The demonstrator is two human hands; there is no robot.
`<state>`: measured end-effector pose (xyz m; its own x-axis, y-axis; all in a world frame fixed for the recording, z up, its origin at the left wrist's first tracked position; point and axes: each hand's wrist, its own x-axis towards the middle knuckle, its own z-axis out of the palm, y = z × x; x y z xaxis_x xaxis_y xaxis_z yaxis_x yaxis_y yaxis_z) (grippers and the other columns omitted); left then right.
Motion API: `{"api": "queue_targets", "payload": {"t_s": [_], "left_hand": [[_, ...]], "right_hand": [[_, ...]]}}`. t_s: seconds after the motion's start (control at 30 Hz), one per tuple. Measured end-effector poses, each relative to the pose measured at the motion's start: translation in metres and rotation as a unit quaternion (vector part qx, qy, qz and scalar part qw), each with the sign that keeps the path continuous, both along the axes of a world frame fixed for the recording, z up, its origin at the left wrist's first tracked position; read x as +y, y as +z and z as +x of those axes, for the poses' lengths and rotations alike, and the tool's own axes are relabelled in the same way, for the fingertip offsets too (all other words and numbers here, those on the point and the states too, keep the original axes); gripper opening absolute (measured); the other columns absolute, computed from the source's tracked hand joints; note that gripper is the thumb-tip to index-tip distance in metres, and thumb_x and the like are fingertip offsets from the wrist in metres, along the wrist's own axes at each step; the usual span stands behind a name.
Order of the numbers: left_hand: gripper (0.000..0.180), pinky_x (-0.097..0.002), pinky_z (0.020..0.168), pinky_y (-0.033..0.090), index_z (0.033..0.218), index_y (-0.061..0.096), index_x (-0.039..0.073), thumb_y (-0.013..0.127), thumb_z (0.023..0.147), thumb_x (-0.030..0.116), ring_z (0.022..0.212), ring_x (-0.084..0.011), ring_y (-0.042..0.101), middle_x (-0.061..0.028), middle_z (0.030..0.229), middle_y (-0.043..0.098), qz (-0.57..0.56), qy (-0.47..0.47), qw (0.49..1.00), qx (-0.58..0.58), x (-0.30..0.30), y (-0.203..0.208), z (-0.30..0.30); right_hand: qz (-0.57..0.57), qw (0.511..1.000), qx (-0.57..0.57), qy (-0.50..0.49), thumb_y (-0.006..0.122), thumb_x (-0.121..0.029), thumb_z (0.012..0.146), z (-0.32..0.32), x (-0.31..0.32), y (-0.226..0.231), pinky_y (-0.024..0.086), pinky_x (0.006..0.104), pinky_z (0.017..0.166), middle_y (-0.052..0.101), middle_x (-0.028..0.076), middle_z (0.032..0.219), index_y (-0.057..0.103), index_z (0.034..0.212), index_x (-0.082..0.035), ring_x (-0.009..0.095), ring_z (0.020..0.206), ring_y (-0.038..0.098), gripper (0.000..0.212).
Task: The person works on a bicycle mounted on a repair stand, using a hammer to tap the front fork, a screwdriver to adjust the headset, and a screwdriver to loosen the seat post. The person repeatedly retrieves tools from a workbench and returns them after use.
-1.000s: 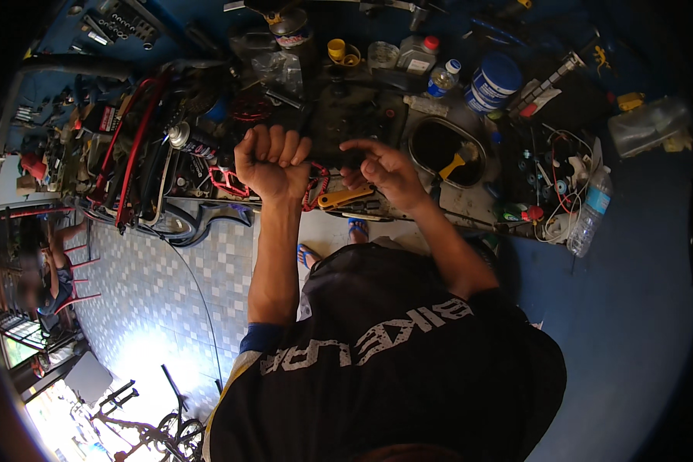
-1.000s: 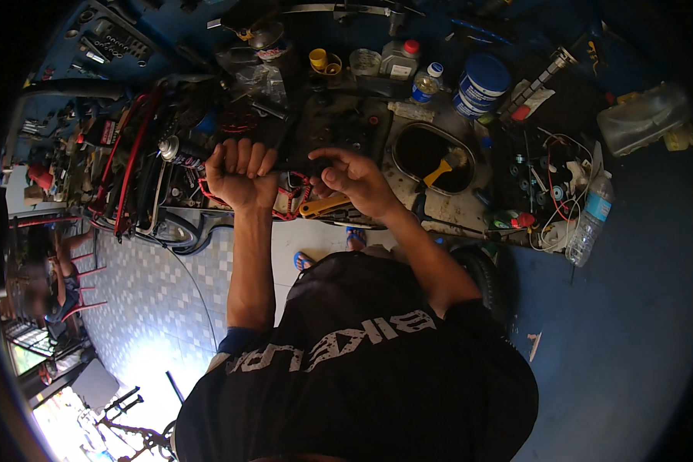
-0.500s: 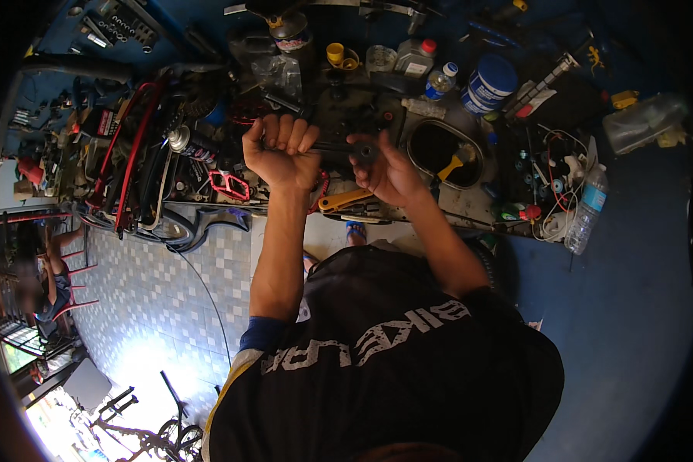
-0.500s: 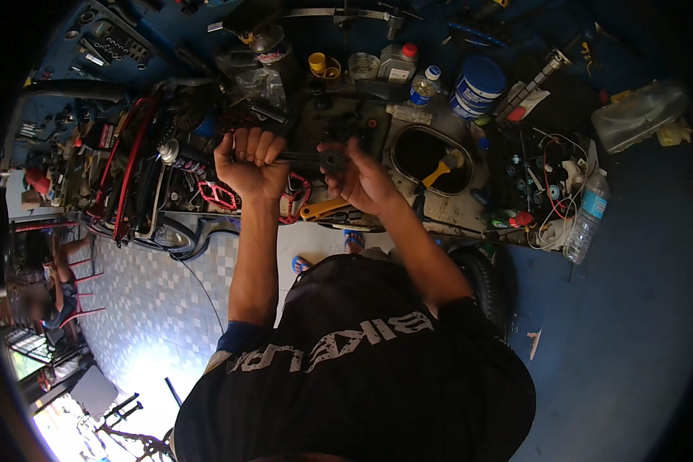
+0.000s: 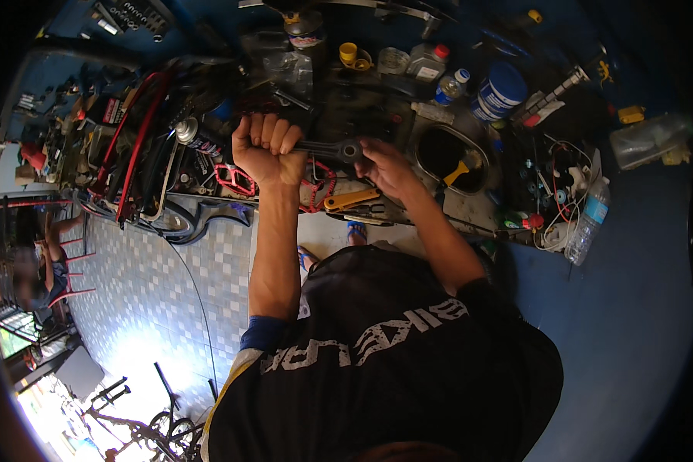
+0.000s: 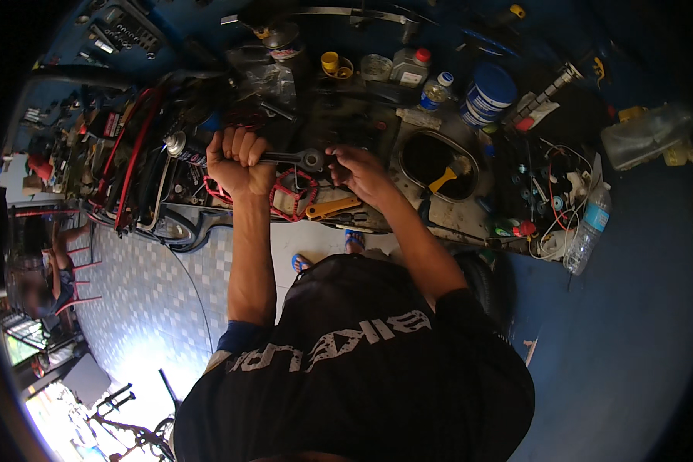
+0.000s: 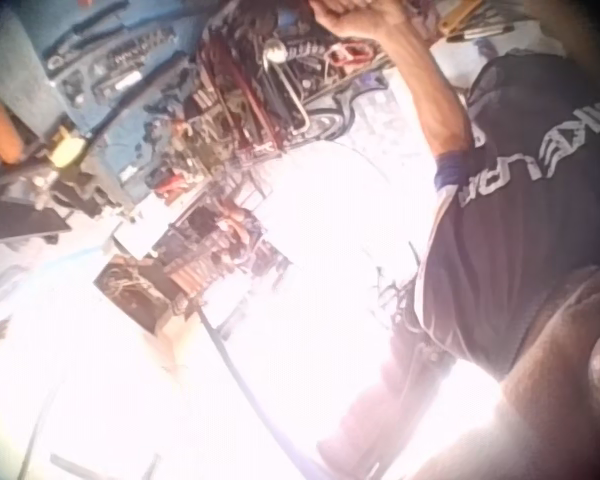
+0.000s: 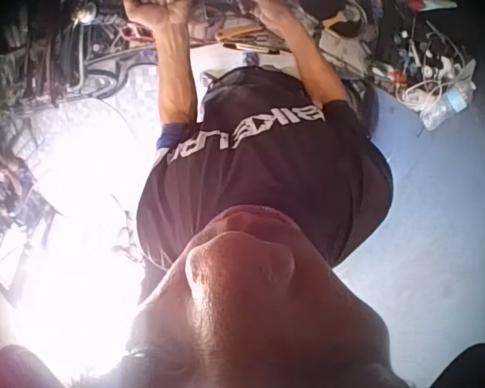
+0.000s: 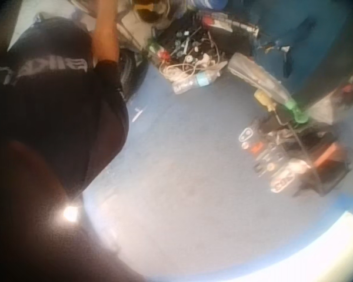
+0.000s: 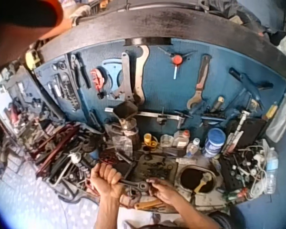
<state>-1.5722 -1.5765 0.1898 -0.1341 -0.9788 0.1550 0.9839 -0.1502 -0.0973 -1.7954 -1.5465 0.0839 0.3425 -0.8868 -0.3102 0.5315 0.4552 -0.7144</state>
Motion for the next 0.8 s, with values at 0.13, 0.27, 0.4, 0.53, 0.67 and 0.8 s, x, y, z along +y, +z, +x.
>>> {"api": "queue_targets", "payload": {"t_s": [0.13, 0.27, 0.4, 0.53, 0.67, 0.8], "left_hand": [[0.041, -0.0263, 0.047, 0.025, 0.062, 0.037, 0.016, 0.057, 0.095, 0.026, 0.048, -0.0089, 0.025, 0.0042, 0.056, 0.028, -0.02, 0.047, 0.997, -0.056, 0.001, 0.009, 0.013], [0.041, -0.026, 0.048, 0.026, 0.062, 0.036, 0.016, 0.058, 0.095, 0.026, 0.048, -0.0091, 0.025, 0.0038, 0.058, 0.028, -0.04, 0.101, 0.986, -0.128, 0.012, 0.022, 0.021], [0.041, -0.029, 0.051, 0.028, 0.066, 0.035, 0.016, 0.053, 0.099, 0.033, 0.051, -0.0105, 0.026, 0.0025, 0.061, 0.029, -0.102, 0.146, 0.96, -0.216, 0.024, 0.033, 0.029], [0.043, -0.0321, 0.053, 0.029, 0.068, 0.033, 0.015, 0.049, 0.101, 0.037, 0.053, -0.0133, 0.026, 0.0001, 0.062, 0.029, -0.166, 0.173, 0.929, -0.283, 0.044, 0.049, 0.039], [0.045, -0.0352, 0.056, 0.032, 0.067, 0.032, 0.013, 0.05, 0.101, 0.035, 0.055, -0.016, 0.03, -0.0018, 0.062, 0.03, -0.176, 0.178, 0.924, -0.29, 0.053, 0.056, 0.041], [0.034, -0.0431, 0.091, 0.044, 0.086, 0.054, 0.005, 0.05, 0.103, 0.034, 0.093, -0.0254, 0.055, -0.0112, 0.095, 0.055, -0.17, 0.167, 0.878, -0.416, 0.065, 0.038, 0.064]], "right_hand": [[-0.126, 0.953, 0.274, -0.031, 0.063, -0.026, 0.105, -0.025, -0.026, -0.018, 0.054, 0.0266, 0.069, 0.063, 0.001, 0.092, 0.066, 0.122, -0.006, 0.009, 0.074, 0.06, 0.026], [-0.319, 0.762, 0.562, -0.042, 0.063, -0.023, 0.105, -0.042, -0.045, -0.017, 0.055, 0.0292, 0.08, 0.069, 0.007, 0.107, 0.064, 0.132, -0.008, 0.015, 0.09, 0.067, 0.031], [-0.394, 0.654, 0.64, -0.081, 0.062, -0.027, 0.105, -0.034, -0.043, -0.006, 0.055, 0.0305, 0.088, 0.069, 0.011, 0.121, 0.059, 0.143, -0.009, 0.017, 0.1, 0.068, 0.042], [-0.219, 0.953, 0.193, 0.079, 0.061, -0.026, 0.105, 0.006, -0.008, 0.071, 0.054, 0.0283, 0.077, 0.07, 0.008, 0.111, 0.06, 0.141, -0.007, 0.014, 0.093, 0.067, 0.04], [-0.221, 0.965, 0.08, 0.119, 0.064, -0.021, 0.104, 0.043, 0.015, 0.094, 0.053, 0.027, 0.074, 0.069, 0.006, 0.1, 0.061, 0.134, 0.0, 0.012, 0.084, 0.065, 0.036], [-0.235, 0.961, 0.119, 0.083, 0.066, -0.017, 0.102, 0.061, 0.012, 0.093, 0.052, 0.0245, 0.071, 0.067, 0.001, 0.088, 0.063, 0.123, 0.0, 0.009, 0.077, 0.061, 0.027]]}}
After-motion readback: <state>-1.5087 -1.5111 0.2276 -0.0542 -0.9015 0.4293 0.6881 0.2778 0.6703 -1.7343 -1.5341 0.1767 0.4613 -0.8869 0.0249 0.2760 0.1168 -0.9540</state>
